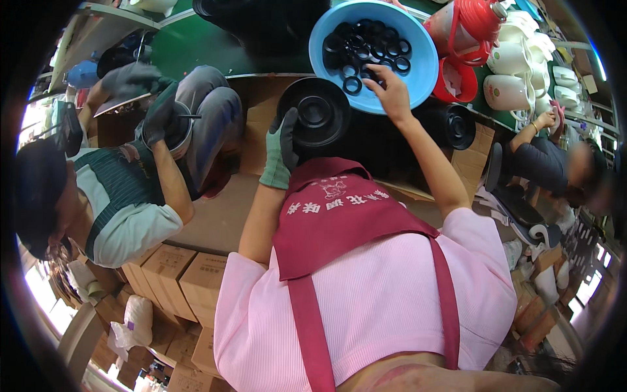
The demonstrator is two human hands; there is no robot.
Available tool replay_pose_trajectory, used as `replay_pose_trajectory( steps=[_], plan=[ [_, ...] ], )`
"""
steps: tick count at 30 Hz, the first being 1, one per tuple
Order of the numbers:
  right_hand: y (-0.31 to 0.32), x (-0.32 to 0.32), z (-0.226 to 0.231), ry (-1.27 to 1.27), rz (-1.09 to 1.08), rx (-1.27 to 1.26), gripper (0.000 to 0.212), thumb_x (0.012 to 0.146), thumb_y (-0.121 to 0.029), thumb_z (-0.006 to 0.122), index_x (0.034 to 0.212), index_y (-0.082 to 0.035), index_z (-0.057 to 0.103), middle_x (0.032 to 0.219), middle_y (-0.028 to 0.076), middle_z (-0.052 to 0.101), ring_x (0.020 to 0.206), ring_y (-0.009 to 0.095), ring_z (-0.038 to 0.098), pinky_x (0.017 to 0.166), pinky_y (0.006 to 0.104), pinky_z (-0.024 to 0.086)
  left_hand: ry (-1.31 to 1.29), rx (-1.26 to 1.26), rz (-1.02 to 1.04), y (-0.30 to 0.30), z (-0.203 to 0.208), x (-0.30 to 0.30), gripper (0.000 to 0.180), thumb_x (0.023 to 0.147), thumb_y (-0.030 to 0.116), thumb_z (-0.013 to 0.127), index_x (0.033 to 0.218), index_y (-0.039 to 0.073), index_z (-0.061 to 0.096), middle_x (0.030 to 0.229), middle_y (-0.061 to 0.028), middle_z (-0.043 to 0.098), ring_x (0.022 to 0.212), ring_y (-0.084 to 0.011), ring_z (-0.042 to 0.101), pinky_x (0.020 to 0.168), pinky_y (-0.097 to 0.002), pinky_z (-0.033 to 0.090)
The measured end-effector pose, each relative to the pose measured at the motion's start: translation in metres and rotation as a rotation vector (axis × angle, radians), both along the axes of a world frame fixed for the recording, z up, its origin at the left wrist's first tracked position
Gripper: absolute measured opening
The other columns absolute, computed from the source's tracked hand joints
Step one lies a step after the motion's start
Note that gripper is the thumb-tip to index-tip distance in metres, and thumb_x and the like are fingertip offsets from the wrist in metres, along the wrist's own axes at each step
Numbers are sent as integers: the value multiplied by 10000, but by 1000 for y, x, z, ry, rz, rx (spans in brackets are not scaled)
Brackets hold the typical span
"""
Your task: The person assembles white electric kettles by inserting black heating elements into the kettle bases and placing lids on top. They then move to a second station to assemble black pots by inserting black rings into the pot bases and placing lids on top. The person handles items one at a time and places finished units into cardboard boxes.
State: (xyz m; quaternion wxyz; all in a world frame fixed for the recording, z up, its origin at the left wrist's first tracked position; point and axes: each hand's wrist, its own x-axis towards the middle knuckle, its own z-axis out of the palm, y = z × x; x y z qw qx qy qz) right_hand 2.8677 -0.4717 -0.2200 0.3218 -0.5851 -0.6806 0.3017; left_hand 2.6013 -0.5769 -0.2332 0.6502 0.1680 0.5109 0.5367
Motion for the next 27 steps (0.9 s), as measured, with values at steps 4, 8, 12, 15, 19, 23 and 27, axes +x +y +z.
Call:
replay_pose_trajectory(
  steps=[4, 8, 12, 15, 19, 23, 27],
  plan=[
    [-50, -42, 42, -175, 372, 639, 421, 823, -101, 708, 1231, -199, 676, 925, 2, 672, 771, 173, 626, 665, 307, 527, -100, -18, 25, 2, 19, 20, 367, 953, 231, 678, 1246, 21, 613, 1117, -90, 684, 964, -172, 666, 791, -292, 571],
    [-69, -47, 35, -352, 532, 652, 416, 815, -95, 654, 1214, -209, 674, 1063, 1, 655, 899, 185, 616, 736, 313, 527, -100, 3, -12, -5, 19, 25, 307, 977, 178, 643, 1243, 27, 627, 1097, -56, 692, 952, -131, 671, 768, -268, 577],
    [-75, -42, 30, -324, 621, 612, 363, 823, -79, 631, 1164, -191, 679, 1138, 13, 647, 955, 194, 617, 772, 325, 527, 113, 69, -61, -11, 25, 23, 368, 898, 94, 728, 1247, 32, 627, 1118, -61, 691, 950, -150, 673, 785, -267, 572],
    [-77, -42, 38, -231, 596, 501, 293, 805, -118, 701, 1095, -163, 694, 1189, 33, 639, 1005, 211, 626, 781, 329, 528, 3, 12, -22, -18, 41, 19, 415, 837, 38, 776, 1225, 19, 628, 1112, -76, 694, 930, -158, 681, 766, -260, 579],
    [-77, -46, 44, -59, 144, 343, 550, 828, -302, 771, 1305, -117, 569, 1167, 112, 612, 1012, 275, 608, 881, 365, 506, 53, 10, 13, -29, 28, 8, 478, 834, 65, 789, 1268, 7, 597, 1148, -93, 687, 959, -175, 681, 798, -275, 578],
    [-79, -58, 5, 245, 142, -233, 774, 879, -397, 746, 1456, -42, 374, 1243, 221, 583, 1129, 343, 592, 971, 398, 477, 138, 23, -9, -33, 25, 0, 525, 821, 75, 803, 1287, -2, 575, 1168, -107, 678, 986, -185, 674, 823, -290, 574],
    [-84, -75, -10, 374, 186, -392, 646, 883, -275, 750, 1383, -25, 427, 1218, 229, 617, 1149, 328, 612, 983, 380, 473, 303, 9, -22, -34, 5, -14, 550, 804, 67, 814, 1292, -3, 570, 1182, -116, 672, 995, -194, 670, 843, -301, 570]
  ],
)
